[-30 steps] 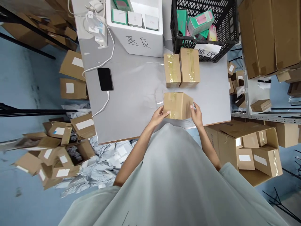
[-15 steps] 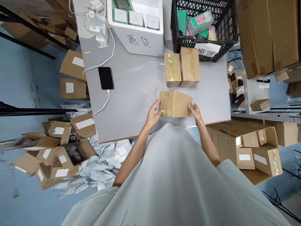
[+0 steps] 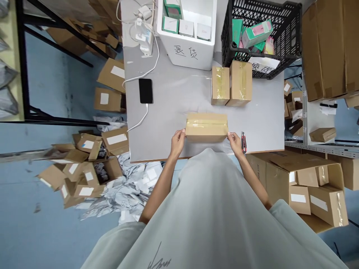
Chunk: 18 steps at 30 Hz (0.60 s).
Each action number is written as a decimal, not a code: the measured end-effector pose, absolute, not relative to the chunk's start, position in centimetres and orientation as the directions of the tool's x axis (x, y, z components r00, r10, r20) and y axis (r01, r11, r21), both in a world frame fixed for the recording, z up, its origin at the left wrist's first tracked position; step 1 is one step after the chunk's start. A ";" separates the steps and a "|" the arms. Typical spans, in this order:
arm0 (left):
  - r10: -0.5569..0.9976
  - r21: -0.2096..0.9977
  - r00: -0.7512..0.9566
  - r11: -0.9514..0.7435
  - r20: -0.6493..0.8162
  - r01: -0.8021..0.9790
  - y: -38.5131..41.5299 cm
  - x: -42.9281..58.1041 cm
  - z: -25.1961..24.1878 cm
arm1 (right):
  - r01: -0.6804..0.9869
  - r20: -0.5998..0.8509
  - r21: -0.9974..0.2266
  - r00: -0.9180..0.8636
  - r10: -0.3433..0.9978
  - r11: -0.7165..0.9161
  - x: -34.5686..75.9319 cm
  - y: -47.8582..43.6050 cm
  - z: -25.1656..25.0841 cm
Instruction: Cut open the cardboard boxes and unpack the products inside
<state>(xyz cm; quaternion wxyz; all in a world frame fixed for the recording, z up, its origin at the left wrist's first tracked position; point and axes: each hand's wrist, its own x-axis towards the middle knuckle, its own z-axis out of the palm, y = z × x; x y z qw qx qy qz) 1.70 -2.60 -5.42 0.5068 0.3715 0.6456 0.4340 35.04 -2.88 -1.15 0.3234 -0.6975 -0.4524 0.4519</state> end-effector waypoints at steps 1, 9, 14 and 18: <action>0.910 0.927 -0.213 0.372 -0.357 0.037 -3.2 1.6 -5.8 | 0.345 -0.346 -0.855 0.177 0.922 -0.387 35.0 -3.4 -1.4; 0.871 0.883 -0.234 0.462 -0.432 0.088 -4.4 0.3 -6.9 | 0.378 -0.380 -0.840 0.103 0.919 -0.390 36.1 -4.4 -2.1; 0.930 0.911 -0.306 0.295 -0.204 0.289 1.6 0.1 -4.5 | 0.364 -0.246 -0.877 0.220 0.944 -0.313 38.7 1.5 -1.9; 0.980 0.925 -0.173 0.151 -0.095 0.349 8.5 2.3 -2.6 | 0.400 -0.114 -0.886 0.305 0.946 -0.236 41.3 7.7 -1.6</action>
